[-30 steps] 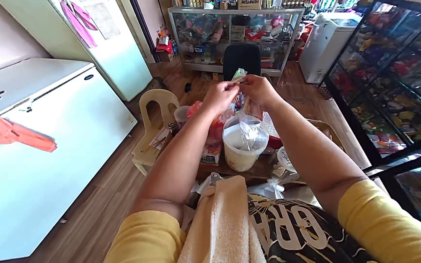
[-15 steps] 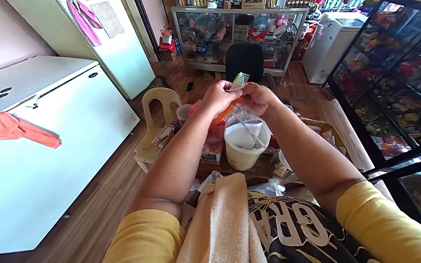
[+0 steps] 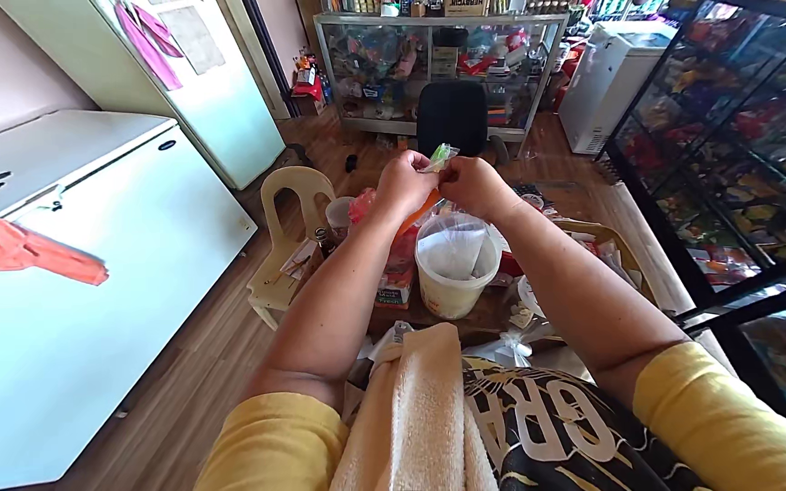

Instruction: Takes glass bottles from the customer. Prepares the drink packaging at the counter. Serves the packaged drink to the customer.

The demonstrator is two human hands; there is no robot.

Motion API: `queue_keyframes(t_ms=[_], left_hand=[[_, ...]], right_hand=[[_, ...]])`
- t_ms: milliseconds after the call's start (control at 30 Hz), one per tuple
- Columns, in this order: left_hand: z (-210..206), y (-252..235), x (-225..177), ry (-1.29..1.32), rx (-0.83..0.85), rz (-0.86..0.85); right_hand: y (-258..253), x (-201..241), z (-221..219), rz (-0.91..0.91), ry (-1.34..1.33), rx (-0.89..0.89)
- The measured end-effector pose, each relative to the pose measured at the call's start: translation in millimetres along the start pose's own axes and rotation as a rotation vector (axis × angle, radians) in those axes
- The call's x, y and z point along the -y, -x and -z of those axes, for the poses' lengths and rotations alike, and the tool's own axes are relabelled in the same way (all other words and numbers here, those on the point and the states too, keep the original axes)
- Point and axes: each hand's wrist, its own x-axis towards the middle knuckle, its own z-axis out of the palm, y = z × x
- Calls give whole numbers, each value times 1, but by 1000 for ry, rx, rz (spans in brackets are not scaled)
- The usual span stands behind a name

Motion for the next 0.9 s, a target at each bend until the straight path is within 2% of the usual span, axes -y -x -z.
queue_keyframes(t_ms=[200,267,567,733,900], left_hand=[[-15,6,-3,-39,-43,-42],[-20,7,-2,-42,-44,-55],[-19,11,-2,51,-15,-79],[-22,5,18,351,-30,-33],[-19,5,25,611,-29,22]], right_hand=[[6,15,8,-24,410,83],[7,14,11,-24,453,108],[9,-1,19,-58,178,4],[9,4,7,-64,168,-47],[5,6,6,-11,163,-24]])
